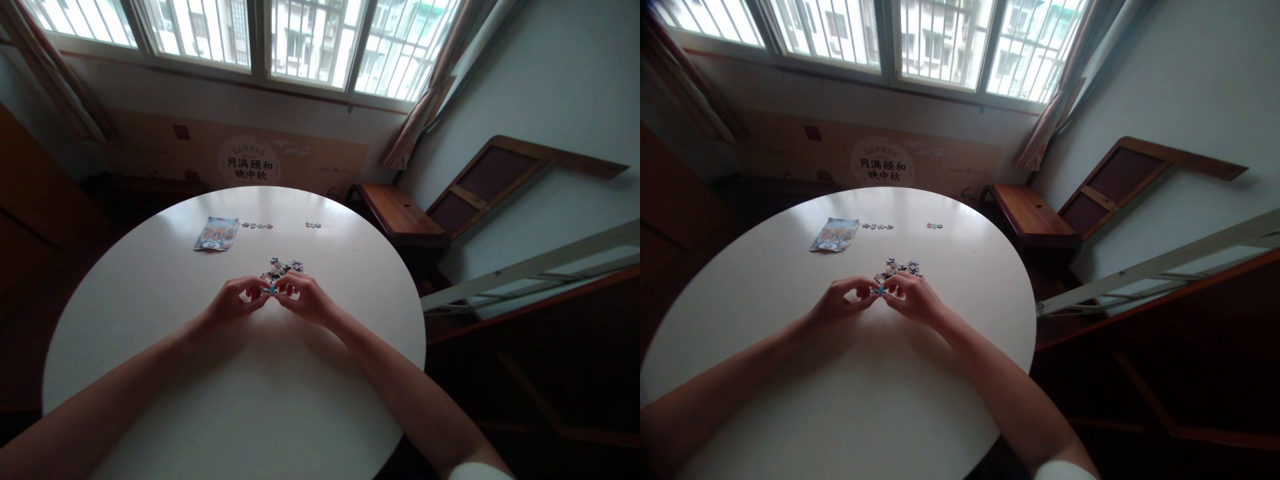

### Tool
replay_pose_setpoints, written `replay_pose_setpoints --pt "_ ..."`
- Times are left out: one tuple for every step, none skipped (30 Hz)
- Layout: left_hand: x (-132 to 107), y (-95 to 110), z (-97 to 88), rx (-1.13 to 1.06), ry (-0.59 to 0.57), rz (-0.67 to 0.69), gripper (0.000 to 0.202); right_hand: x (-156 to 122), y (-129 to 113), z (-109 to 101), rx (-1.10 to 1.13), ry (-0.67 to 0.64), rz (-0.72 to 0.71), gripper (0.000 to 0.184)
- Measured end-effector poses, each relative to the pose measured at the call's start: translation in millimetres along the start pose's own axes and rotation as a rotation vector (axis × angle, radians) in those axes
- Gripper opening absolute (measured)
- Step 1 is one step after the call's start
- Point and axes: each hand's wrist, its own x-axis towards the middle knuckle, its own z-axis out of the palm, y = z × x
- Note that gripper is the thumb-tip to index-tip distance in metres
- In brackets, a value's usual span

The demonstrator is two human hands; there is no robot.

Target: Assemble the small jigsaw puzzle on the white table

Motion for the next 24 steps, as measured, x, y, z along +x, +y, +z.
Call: replay_pose_setpoints --pt "0.0 -0.1 0.0 0.002 -0.001 0.000 0.010 -0.1 0.3 0.0 -0.004 -0.001 0.001 0.008" --pt "-0.1 -0.3 0.0 0.004 0.000 0.003 0.010 -0.2 0.6 0.0 -0.007 -0.003 0.002 0.008" --pt "-0.1 -0.6 0.1 0.005 0.000 0.007 0.010 -0.2 0.8 -0.1 -0.009 -0.005 0.002 0.009" --pt "-0.2 -0.8 0.3 0.006 0.000 0.008 0.010 -0.2 0.9 -0.2 -0.008 -0.008 0.001 0.009" --pt "-0.4 -1.1 0.4 0.007 -0.002 0.006 0.010 -0.2 0.9 -0.4 -0.006 -0.010 0.000 0.009" --pt "-0.6 -1.5 0.6 0.007 -0.005 0.002 0.010 -0.2 0.7 -0.6 -0.004 -0.011 0.000 0.009" --pt "-0.9 -1.8 0.7 0.006 -0.007 -0.002 0.010 -0.1 0.5 -0.9 -0.003 -0.013 0.000 0.009" --pt "-1.2 -2.2 0.9 0.004 -0.008 -0.007 0.010 0.0 0.1 -1.1 -0.003 -0.014 0.001 0.009" --pt "-1.5 -2.5 0.9 0.003 -0.009 -0.013 0.011 0.1 -0.2 -1.4 -0.005 -0.013 0.002 0.009" --pt "-1.8 -2.7 0.9 0.003 -0.010 -0.018 0.011 0.2 -0.4 -1.5 -0.006 -0.013 0.002 0.009" --pt "-1.9 -2.8 0.8 0.003 -0.012 -0.021 0.011 0.3 -0.6 -1.6 -0.006 -0.013 0.001 0.009" --pt "-2.0 -2.9 0.6 0.003 -0.016 -0.022 0.011 0.3 -0.8 -1.7 -0.006 -0.013 0.000 0.009" --pt "-2.0 -2.8 0.4 0.005 -0.018 -0.020 0.011 0.3 -0.8 -1.6 -0.006 -0.013 0.000 0.009" --pt "-1.8 -2.7 0.2 0.007 -0.019 -0.018 0.011 0.3 -0.7 -1.4 -0.006 -0.013 0.000 0.009" --pt "-1.6 -2.6 0.0 0.010 -0.017 -0.013 0.011 0.3 -0.5 -1.2 -0.007 -0.015 0.001 0.009" --pt "-1.4 -2.5 -0.2 0.012 -0.016 -0.010 0.011 0.2 -0.3 -1.0 -0.009 -0.016 0.002 0.009" --pt "-1.2 -2.5 -0.3 0.014 -0.015 -0.008 0.011 0.2 -0.1 -0.9 -0.011 -0.015 0.004 0.009" --pt "-1.0 -2.5 -0.4 0.013 -0.014 -0.006 0.011 0.1 0.0 -0.7 -0.014 -0.014 0.004 0.009" --pt "-0.8 -2.6 -0.4 0.013 -0.016 -0.005 0.011 0.1 0.1 -0.7 -0.014 -0.012 0.003 0.009" --pt "-0.7 -2.8 -0.3 0.011 -0.016 -0.003 0.011 0.2 0.0 -0.7 -0.014 -0.011 0.002 0.009" --pt "-0.6 -3.0 -0.2 0.011 -0.015 0.000 0.011 0.3 -0.1 -0.8 -0.011 -0.010 0.002 0.009" --pt "-0.6 -3.2 -0.1 0.011 -0.012 0.004 0.011 0.5 -0.4 -0.9 -0.008 -0.010 0.001 0.008" --pt "-0.7 -3.4 0.1 0.013 -0.010 0.007 0.011 0.6 -0.7 -1.1 -0.005 -0.011 0.001 0.008" --pt "-0.7 -3.5 0.2 0.014 -0.009 0.008 0.011 0.8 -0.9 -1.2 -0.002 -0.011 0.001 0.008"
